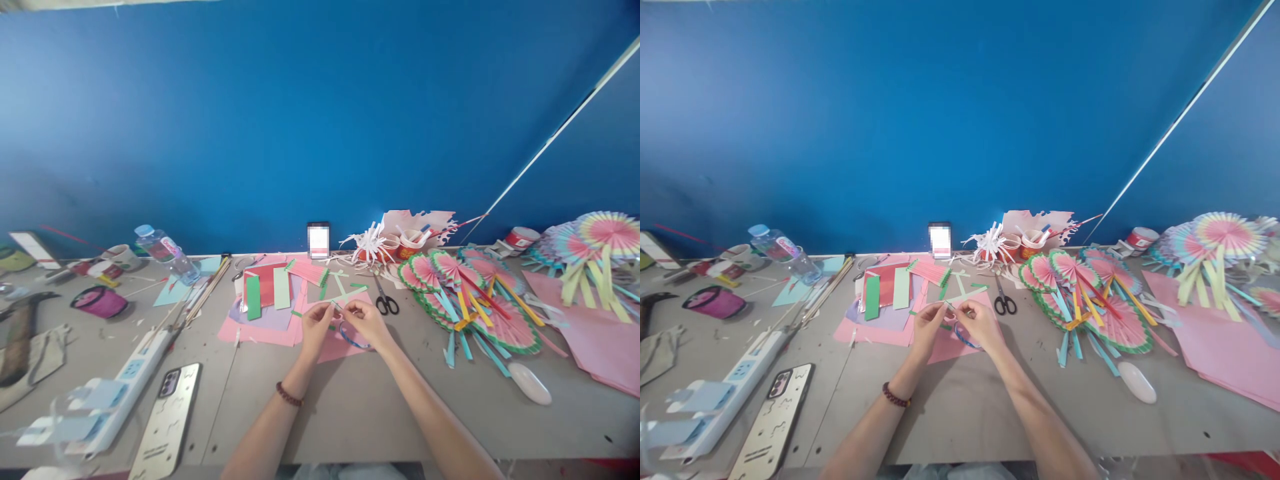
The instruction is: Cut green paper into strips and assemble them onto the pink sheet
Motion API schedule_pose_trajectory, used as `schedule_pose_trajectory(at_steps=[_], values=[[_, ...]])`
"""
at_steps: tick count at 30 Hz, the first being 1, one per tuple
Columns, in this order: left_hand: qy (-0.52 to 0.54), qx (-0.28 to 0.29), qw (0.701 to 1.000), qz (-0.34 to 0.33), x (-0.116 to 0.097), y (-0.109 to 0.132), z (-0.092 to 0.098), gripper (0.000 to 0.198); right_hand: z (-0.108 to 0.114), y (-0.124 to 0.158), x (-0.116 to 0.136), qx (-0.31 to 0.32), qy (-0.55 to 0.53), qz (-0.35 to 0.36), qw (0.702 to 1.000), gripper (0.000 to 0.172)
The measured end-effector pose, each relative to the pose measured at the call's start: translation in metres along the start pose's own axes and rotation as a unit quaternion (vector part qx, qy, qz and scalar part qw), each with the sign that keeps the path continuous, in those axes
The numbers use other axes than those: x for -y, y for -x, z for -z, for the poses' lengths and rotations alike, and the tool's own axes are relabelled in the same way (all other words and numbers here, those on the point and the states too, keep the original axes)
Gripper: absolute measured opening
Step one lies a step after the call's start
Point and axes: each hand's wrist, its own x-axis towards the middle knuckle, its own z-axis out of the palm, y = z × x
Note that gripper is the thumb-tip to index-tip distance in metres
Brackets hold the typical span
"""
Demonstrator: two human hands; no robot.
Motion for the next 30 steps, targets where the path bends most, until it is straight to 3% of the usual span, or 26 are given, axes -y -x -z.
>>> schedule_pose_trajectory(at_steps=[13,17,22,30], values=[[0.039,-0.039,0.998,0.019,0.002,-0.001,0.001,0.032,-0.001,0.004,0.006,0.044,-0.047,-0.018,0.998,0.030],[0.059,-0.021,0.997,0.042,0.002,0.000,0.000,0.037,-0.002,0.001,0.001,0.037,-0.059,-0.033,0.997,0.034],[0.038,0.019,0.999,0.022,0.003,0.001,-0.001,0.037,-0.002,-0.002,-0.003,0.026,-0.087,-0.025,0.996,0.034],[-0.003,0.018,1.000,0.007,0.005,0.000,-0.003,0.031,-0.001,-0.003,-0.006,0.008,-0.096,-0.030,0.995,0.028]])
